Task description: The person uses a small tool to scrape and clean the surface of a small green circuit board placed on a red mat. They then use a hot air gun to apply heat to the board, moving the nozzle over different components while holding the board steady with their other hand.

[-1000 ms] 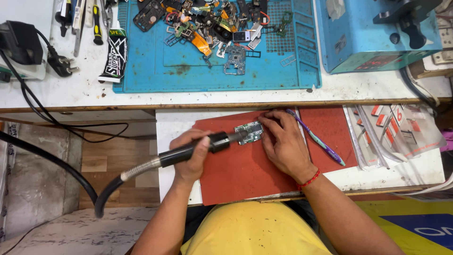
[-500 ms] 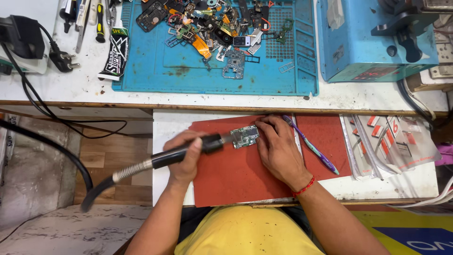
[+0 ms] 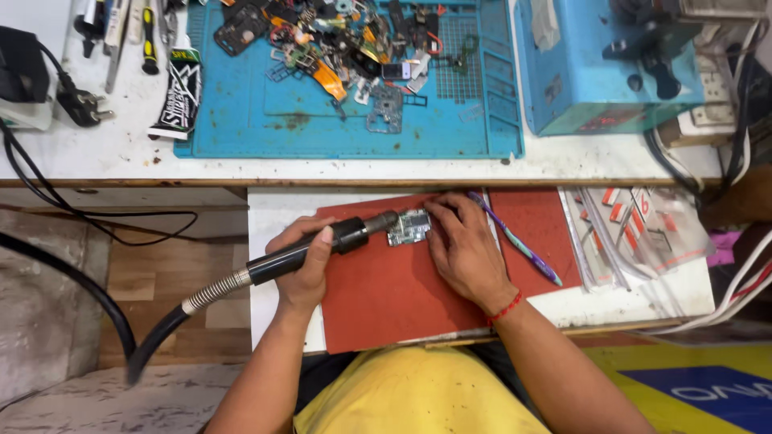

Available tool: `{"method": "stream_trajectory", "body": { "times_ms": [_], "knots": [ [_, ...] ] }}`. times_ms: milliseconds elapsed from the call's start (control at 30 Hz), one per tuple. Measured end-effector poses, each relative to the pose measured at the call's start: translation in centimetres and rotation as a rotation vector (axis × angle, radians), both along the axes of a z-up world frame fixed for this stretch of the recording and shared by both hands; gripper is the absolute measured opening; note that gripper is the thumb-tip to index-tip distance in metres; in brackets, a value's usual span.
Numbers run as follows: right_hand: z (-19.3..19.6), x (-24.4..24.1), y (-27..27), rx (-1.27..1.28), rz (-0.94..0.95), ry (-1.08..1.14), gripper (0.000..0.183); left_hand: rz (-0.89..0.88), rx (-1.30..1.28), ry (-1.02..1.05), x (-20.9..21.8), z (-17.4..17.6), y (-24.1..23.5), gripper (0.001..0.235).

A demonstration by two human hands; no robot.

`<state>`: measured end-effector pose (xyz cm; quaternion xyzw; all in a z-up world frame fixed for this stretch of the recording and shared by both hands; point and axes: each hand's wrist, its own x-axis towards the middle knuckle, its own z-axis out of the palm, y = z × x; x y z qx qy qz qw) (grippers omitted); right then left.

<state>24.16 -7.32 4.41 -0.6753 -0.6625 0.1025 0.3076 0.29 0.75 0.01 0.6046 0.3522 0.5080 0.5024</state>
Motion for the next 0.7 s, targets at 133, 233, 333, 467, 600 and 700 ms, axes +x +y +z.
{"method": "stream_trajectory", "body": {
  "times_ms": [133, 233, 333, 467, 600, 700],
  "knots": [
    [-0.2, -0.1, -0.2, 0.000, -0.006, -0.008, 0.036, -0.090, 0.003, -0.037, -0.4, -0.2, -0.7, 0.024],
    [-0.3, -0.3, -0.3, 0.012, -0.005, 0.004, 0.035, -0.025, 0.003, -0.012, -0.2, -0.2, -0.2, 0.025],
    [-0.4, 0.1, -0.6, -0.012, 0.017, 0.028, 0.036, -0.059, 0.008, 0.023, -0.6, 0.0, -1.0, 0.025],
    [0.1, 0.2, 0.5, 0.018, 0.036, 0.009, 0.039, 0.108, -0.025, -0.012, 0.1, 0.8, -0.6, 0.027],
    [0.0, 0.2, -0.4, -0.041, 0.024, 0.059, 0.040, -0.040, 0.032, 0.042, -0.3, 0.6, -1.0, 0.025],
    [0.5, 0.0, -0.1, -0.028, 0.013, 0.040, 0.041, 0.004, 0.009, -0.005, 0.1, 1.0, -0.5, 0.024]
  ]
}}
